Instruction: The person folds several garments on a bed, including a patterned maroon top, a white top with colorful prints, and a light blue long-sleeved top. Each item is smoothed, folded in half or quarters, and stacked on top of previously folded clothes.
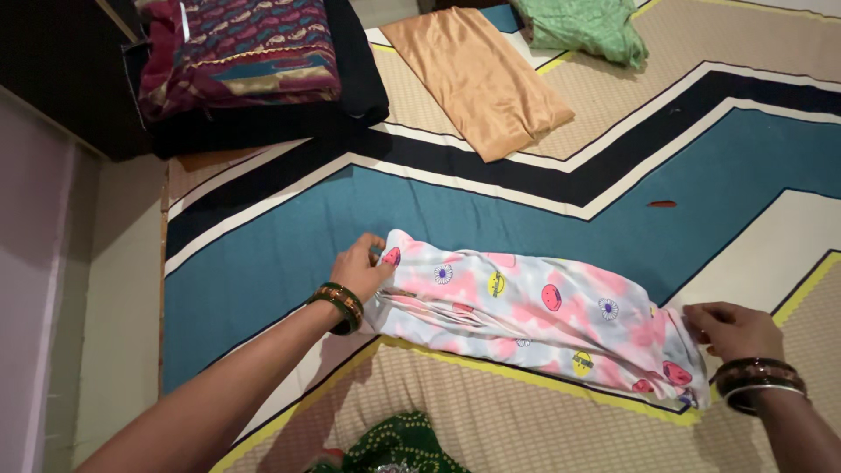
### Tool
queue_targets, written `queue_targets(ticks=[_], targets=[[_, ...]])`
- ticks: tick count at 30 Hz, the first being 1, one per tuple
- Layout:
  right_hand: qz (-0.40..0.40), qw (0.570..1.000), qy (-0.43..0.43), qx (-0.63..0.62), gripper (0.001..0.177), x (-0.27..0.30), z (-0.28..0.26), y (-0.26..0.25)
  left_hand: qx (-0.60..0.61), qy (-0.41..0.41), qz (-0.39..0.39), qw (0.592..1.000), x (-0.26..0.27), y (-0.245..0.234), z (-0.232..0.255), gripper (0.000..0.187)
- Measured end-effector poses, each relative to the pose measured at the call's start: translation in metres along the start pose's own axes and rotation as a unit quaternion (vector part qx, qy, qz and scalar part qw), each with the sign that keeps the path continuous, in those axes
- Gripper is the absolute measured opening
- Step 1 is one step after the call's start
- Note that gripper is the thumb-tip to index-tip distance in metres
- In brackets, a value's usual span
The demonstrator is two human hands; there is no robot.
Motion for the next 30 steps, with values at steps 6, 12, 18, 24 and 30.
queue_targets(ticks=[6, 12, 18, 24, 30], targets=[[-0.021, 0.996, 0.010, 0.089, 0.042, 0.029, -0.032, 0.016, -0.046, 0.031, 0.010, 0.998, -0.012, 0.008, 0.010, 0.056], [-0.079, 0.993, 0.044, 0.076, 0.040, 0.013, -0.035, 0.037, -0.038, -0.024, 0.007, 0.999, -0.019, 0.013, -0.001, 0.045], [-0.101, 0.974, 0.104, -0.172, 0.033, -0.016, 0.014, 0.028, 0.021, -0.019, 0.040, 0.999, -0.007, 0.000, -0.004, 0.037], [-0.027, 0.984, 0.088, -0.150, 0.042, -0.019, 0.044, 0.010, 0.029, -0.047, 0.053, 0.997, -0.003, -0.007, -0.003, 0.032], [0.102, 0.994, -0.033, -0.032, 0.042, 0.019, -0.014, -0.013, -0.019, 0.049, 0.115, 0.992, -0.009, -0.024, 0.022, 0.030]])
Point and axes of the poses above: each hand's wrist, its own x-axis away from the middle knuckle, its own y-axis out of the palm, z = x × y, the point moved 10 cm from there along -x, towards the middle knuckle, and after that the axes turned 6 degrees about y, right-handed, at the moved point
